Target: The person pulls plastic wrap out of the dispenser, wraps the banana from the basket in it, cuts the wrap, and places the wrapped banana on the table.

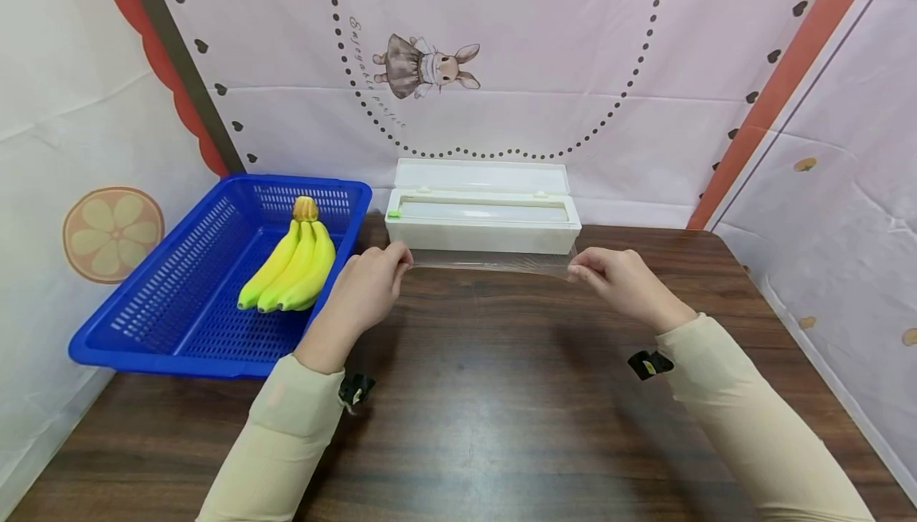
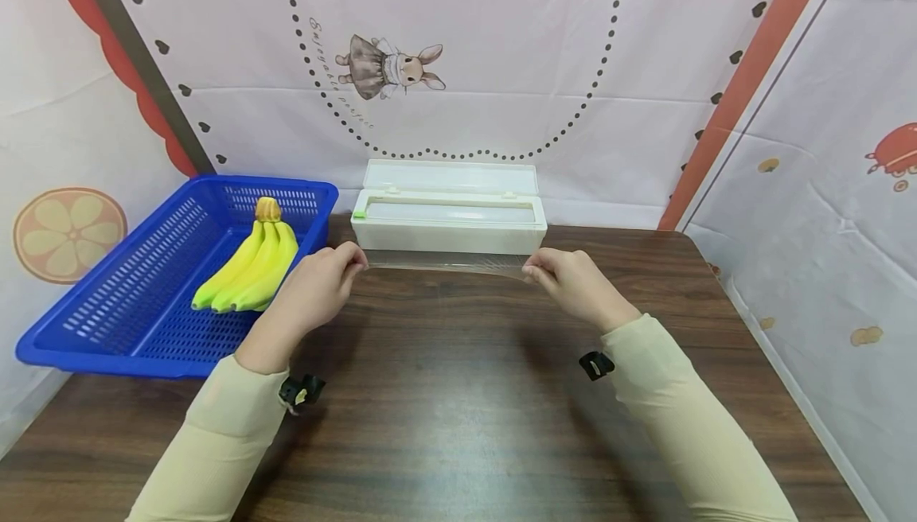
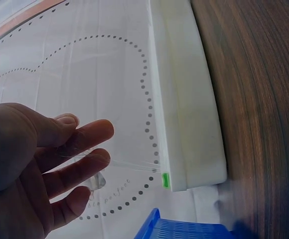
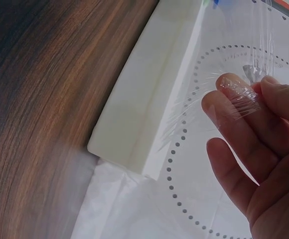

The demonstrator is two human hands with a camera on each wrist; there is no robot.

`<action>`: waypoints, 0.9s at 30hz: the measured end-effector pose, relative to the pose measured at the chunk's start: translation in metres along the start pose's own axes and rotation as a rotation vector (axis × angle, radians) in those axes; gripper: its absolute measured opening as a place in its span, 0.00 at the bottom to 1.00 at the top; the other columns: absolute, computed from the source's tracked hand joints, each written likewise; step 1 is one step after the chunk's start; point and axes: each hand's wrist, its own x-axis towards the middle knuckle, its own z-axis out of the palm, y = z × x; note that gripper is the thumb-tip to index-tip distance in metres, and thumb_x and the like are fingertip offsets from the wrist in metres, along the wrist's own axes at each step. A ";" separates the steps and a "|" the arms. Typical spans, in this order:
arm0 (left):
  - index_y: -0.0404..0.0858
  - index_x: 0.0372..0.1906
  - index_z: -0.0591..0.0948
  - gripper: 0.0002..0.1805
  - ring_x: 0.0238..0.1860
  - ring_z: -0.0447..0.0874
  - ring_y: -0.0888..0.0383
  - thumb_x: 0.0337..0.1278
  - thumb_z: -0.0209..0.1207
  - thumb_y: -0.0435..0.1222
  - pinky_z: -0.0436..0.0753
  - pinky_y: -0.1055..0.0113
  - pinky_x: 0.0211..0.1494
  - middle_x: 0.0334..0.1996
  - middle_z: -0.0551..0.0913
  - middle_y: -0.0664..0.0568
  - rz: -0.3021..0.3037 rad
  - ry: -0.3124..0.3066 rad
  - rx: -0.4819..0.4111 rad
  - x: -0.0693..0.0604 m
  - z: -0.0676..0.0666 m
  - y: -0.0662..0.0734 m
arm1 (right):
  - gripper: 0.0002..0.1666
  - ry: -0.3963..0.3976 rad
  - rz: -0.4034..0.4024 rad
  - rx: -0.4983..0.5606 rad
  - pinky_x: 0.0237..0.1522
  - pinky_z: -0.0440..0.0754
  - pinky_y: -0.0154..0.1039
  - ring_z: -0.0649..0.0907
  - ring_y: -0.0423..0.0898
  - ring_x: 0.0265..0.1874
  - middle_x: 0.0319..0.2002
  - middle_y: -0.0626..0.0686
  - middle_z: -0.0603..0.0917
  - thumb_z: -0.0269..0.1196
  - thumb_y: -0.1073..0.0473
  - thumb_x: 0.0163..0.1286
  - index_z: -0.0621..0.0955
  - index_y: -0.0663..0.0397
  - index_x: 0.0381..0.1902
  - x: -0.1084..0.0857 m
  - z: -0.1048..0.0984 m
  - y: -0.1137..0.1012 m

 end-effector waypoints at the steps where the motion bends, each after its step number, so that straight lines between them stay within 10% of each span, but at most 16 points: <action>1: 0.39 0.41 0.78 0.06 0.31 0.80 0.49 0.67 0.52 0.36 0.77 0.56 0.34 0.29 0.84 0.47 0.002 -0.001 0.001 0.000 0.000 0.000 | 0.06 -0.001 0.002 0.000 0.28 0.76 0.37 0.81 0.42 0.25 0.30 0.51 0.87 0.59 0.60 0.68 0.83 0.54 0.34 0.000 0.000 0.000; 27: 0.39 0.38 0.79 0.04 0.26 0.78 0.53 0.64 0.55 0.35 0.77 0.60 0.30 0.25 0.81 0.48 0.017 -0.061 0.027 -0.010 0.002 0.001 | 0.08 -0.088 0.037 -0.002 0.29 0.75 0.37 0.77 0.38 0.25 0.29 0.48 0.86 0.59 0.58 0.68 0.83 0.54 0.35 -0.008 0.004 -0.002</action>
